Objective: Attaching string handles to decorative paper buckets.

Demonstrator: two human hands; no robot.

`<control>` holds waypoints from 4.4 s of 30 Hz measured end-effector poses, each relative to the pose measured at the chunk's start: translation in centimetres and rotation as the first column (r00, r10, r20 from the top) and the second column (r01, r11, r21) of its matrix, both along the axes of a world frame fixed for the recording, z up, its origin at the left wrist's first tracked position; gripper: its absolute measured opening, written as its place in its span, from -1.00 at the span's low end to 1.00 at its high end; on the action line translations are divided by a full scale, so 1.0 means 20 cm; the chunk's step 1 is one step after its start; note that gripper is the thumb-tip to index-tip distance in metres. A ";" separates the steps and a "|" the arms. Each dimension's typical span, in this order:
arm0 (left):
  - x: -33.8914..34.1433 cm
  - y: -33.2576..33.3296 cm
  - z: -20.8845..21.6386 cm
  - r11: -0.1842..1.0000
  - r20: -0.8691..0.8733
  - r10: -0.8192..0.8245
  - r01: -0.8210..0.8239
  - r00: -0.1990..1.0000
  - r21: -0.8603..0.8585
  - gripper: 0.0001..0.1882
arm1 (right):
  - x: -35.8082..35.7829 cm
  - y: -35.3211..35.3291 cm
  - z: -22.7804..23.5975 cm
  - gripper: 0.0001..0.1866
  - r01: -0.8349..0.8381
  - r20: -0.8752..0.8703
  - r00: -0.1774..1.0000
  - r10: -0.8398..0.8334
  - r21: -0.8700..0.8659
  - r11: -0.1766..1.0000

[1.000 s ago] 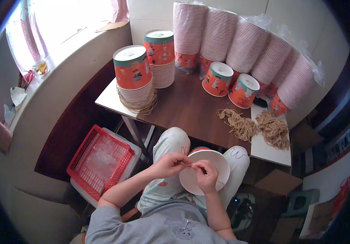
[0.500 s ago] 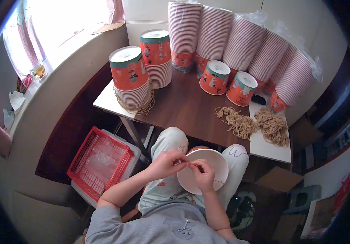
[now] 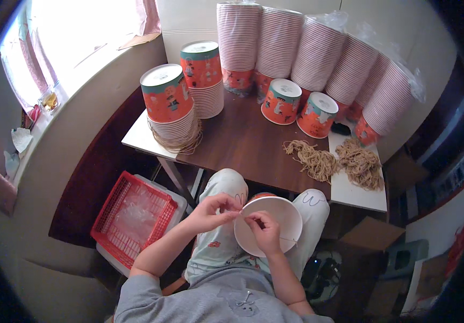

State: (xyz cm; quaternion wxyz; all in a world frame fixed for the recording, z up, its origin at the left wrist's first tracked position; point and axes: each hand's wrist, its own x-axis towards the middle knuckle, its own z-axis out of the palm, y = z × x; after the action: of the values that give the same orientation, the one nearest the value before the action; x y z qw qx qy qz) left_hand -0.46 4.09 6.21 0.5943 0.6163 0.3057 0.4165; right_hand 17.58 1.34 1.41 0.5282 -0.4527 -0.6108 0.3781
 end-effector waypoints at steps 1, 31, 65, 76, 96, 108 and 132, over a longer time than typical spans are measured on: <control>-0.02 0.00 -0.01 0.996 -0.052 0.057 -0.053 0.997 0.074 -0.84 | 0.00 0.00 0.01 -0.91 0.003 -0.001 1.000 -0.003 -0.001 1.000; 0.05 -0.17 -0.05 0.964 -0.376 0.185 -0.094 0.908 0.247 -0.92 | 0.02 -0.10 0.03 -0.92 -0.013 0.124 0.992 -0.002 0.122 0.992; 0.06 -0.16 -0.06 0.840 -0.430 0.355 -0.082 0.830 0.536 -0.89 | 0.05 -0.17 0.04 -0.93 -0.044 0.202 0.979 0.022 0.107 0.993; 0.08 -0.19 -0.06 0.773 -0.445 0.442 -0.079 0.779 0.630 -0.91 | 0.05 -0.20 0.05 -0.92 -0.110 0.238 0.967 0.088 0.078 0.991; 0.00 -0.51 -0.30 0.876 -0.117 0.046 -0.096 0.992 -0.473 -0.81 | 0.06 -0.45 0.00 -0.81 -0.281 0.670 0.733 -0.117 0.455 0.845; 0.07 -0.57 -0.36 0.731 -0.044 0.078 -0.087 0.996 -0.677 -0.92 | 0.04 -0.51 -0.08 -0.84 -0.359 0.727 0.687 0.009 0.328 0.874; 0.07 -0.41 -0.34 0.447 0.067 0.323 -0.090 0.944 -0.890 -0.89 | 0.06 -0.51 -0.16 -0.82 -0.748 0.540 0.484 0.689 -0.154 0.646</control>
State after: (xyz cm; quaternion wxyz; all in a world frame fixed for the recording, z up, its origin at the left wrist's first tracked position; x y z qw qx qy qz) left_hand 0.85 -4.17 -0.57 0.8000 0.1304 0.4784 0.3378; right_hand 18.86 -8.94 -1.88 0.1425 -0.2164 -0.8863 0.3837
